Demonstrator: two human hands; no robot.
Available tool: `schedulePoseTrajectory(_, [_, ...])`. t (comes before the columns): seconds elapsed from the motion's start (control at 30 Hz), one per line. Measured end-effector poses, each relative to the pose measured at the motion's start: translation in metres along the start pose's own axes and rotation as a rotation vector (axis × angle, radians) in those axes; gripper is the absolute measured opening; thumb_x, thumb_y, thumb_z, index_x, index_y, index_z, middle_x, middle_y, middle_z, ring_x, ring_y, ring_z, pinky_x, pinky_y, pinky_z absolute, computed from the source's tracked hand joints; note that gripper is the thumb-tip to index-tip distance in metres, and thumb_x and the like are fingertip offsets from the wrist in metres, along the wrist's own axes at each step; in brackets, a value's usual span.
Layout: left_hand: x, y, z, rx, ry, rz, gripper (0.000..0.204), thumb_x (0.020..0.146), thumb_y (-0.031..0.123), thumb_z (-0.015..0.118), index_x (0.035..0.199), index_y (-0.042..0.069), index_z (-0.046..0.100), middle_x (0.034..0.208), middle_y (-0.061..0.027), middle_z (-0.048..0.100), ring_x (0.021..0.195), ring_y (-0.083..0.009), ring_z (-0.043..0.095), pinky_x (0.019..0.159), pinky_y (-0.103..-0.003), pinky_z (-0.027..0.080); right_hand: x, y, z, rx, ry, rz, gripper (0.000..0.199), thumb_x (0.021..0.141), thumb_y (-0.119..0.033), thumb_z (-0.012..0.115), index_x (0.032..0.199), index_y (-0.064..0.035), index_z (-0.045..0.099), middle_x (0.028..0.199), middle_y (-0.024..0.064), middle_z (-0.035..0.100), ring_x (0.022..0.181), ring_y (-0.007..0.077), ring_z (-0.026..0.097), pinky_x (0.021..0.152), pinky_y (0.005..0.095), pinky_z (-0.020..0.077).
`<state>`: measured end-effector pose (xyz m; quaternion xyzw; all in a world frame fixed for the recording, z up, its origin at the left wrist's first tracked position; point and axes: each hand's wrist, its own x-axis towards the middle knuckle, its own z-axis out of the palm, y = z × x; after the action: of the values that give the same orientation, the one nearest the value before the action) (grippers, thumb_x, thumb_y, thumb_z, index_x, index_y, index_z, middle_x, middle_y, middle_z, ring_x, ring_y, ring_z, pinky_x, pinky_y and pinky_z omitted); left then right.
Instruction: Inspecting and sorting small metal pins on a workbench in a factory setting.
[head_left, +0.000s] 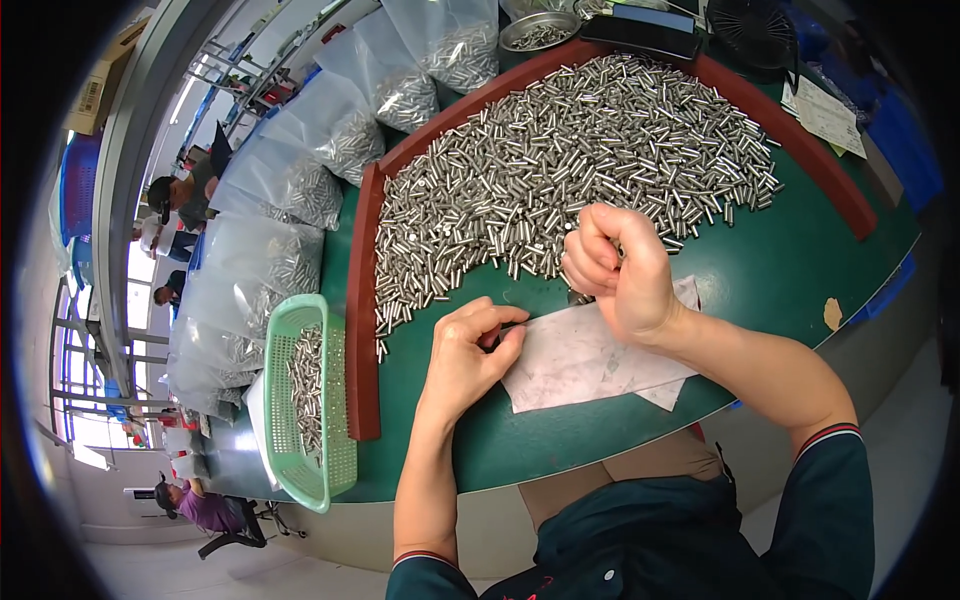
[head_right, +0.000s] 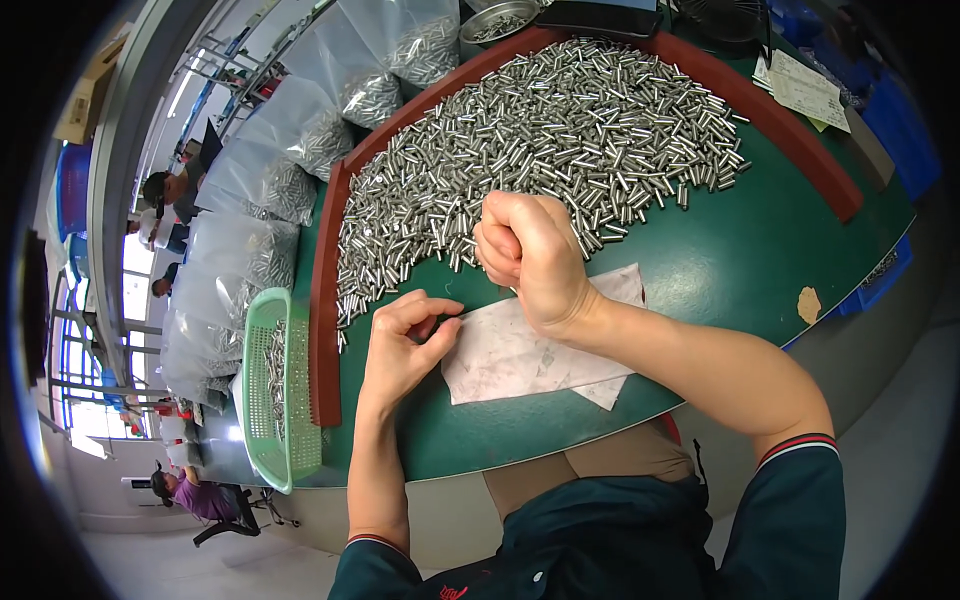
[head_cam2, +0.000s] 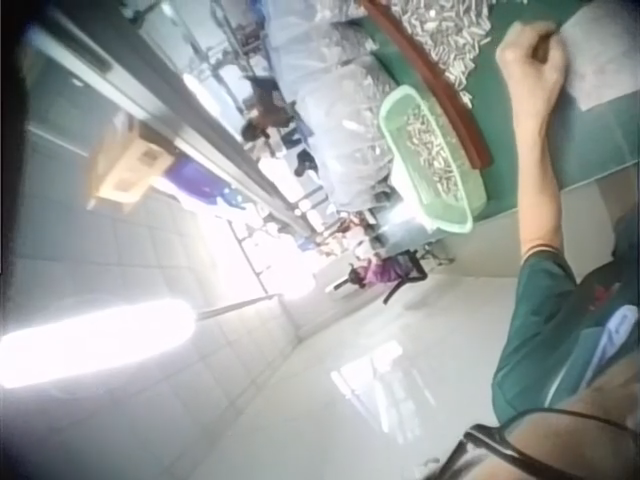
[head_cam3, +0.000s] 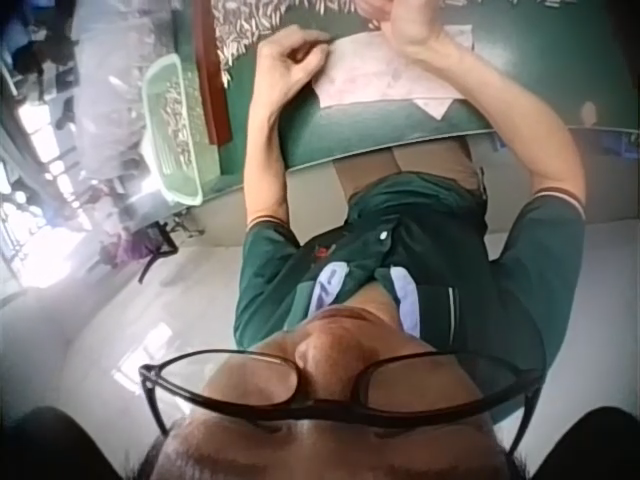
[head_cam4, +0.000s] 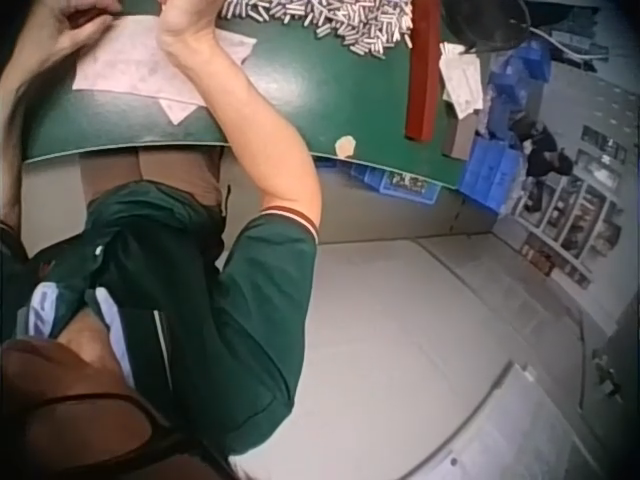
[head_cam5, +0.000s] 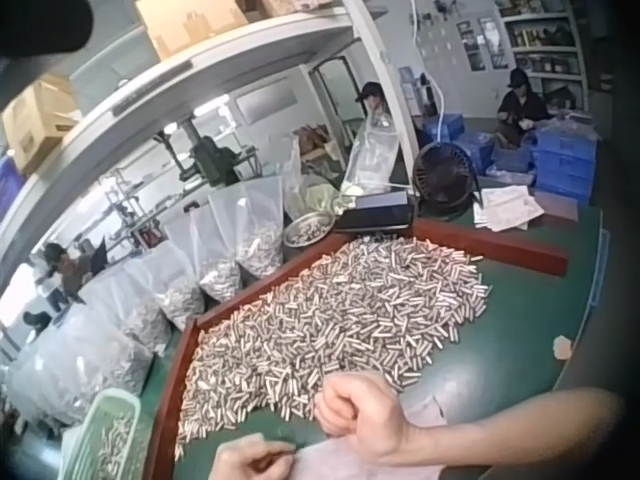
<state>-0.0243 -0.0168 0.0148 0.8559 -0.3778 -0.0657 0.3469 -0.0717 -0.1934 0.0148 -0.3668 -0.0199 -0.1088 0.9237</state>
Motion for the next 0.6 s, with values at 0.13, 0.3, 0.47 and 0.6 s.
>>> schedulePoseTrajectory(0.13, [-0.004, 0.0, 0.003, -0.007, -0.021, -0.006, 0.012, 0.065, 0.004, 0.065, 0.077, 0.001, 0.062, 0.054, -0.0038, 0.041, 0.047, -0.0127, 0.039, 0.044, -0.026, 0.033, 0.002, 0.004, 0.001, 0.033, -0.015, 0.003, 0.036, 0.083, -0.02, 0.036, 0.049, -0.0114, 0.027, 0.041, -0.0026, 0.026, 0.037, 0.0064, 0.019, 0.038, 0.0233, 0.0165])
schedulePoseTrajectory(0.3, [-0.002, 0.001, 0.001, 0.015, 0.007, -0.031, 0.013, 0.064, 0.006, 0.068, 0.074, 0.001, 0.061, 0.055, -0.0017, 0.041, 0.049, -0.0096, 0.037, 0.045, -0.024, 0.03, 0.003, 0.0, 0.002, -0.022, -0.016, -0.019, 0.036, 0.085, -0.023, 0.032, 0.051, -0.0124, 0.027, 0.041, -0.0033, 0.023, 0.038, 0.0067, 0.015, 0.038, 0.0237, 0.0143])
schedulePoseTrajectory(0.47, [-0.003, -0.001, 0.003, 0.005, -0.056, 0.011, 0.009, 0.065, 0.003, 0.066, 0.072, 0.001, 0.061, 0.055, -0.0017, 0.043, 0.049, -0.0094, 0.037, 0.045, -0.024, 0.031, 0.005, -0.003, 0.0, -0.027, -0.018, -0.017, 0.035, 0.085, -0.023, 0.031, 0.051, -0.0127, 0.027, 0.041, -0.0033, 0.023, 0.038, 0.0067, 0.016, 0.039, 0.0236, 0.015])
schedulePoseTrajectory(0.6, [-0.003, -0.007, -0.011, 0.117, 0.055, -0.139, 0.011, 0.065, 0.004, 0.066, 0.073, 0.0, 0.06, 0.055, -0.0059, 0.045, 0.047, -0.0146, 0.04, 0.046, -0.028, 0.035, 0.006, -0.008, -0.001, -0.113, -0.094, -0.159, 0.034, 0.085, -0.023, 0.031, 0.053, -0.0116, 0.028, 0.043, -0.0032, 0.024, 0.04, 0.0064, 0.017, 0.04, 0.023, 0.017])
